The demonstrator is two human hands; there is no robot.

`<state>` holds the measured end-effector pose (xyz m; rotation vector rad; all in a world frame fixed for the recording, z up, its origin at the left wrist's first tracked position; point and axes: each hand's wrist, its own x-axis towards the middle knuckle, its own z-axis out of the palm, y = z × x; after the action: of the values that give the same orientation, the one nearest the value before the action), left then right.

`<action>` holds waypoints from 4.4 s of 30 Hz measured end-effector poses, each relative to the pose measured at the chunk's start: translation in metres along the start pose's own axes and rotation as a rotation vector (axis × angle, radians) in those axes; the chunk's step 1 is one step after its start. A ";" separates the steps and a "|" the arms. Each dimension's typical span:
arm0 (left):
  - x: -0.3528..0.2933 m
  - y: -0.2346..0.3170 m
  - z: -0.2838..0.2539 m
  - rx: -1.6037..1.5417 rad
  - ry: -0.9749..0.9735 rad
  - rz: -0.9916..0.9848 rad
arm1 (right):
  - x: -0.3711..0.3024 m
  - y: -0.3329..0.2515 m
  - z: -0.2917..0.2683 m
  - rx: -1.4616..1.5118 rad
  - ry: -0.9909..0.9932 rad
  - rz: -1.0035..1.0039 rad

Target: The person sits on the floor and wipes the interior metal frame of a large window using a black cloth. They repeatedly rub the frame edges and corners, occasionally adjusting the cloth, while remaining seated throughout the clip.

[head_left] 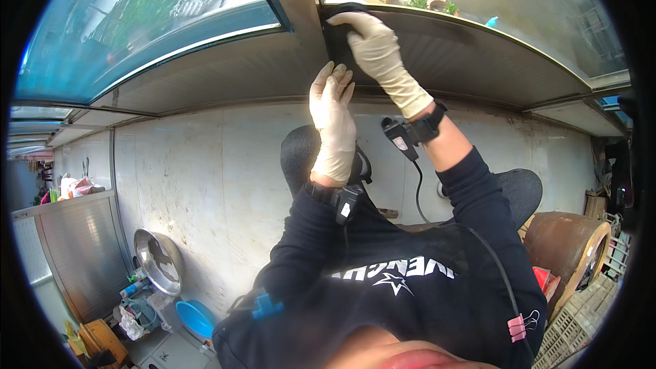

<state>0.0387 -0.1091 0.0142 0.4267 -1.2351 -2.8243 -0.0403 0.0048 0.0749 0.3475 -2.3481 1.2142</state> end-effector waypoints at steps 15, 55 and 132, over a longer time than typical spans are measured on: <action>-0.008 -0.006 0.003 0.139 -0.079 -0.070 | -0.107 0.061 -0.084 0.169 0.260 0.415; -0.012 -0.032 0.043 0.139 0.040 -0.179 | -0.172 0.178 -0.018 0.233 0.096 0.908; -0.006 0.011 -0.010 -0.084 0.074 -0.072 | 0.032 0.021 0.026 -0.651 0.234 -0.539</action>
<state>0.0465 -0.1235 0.0173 0.5776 -1.1054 -2.8780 -0.0846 -0.0049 0.0642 0.5248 -2.0981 0.2064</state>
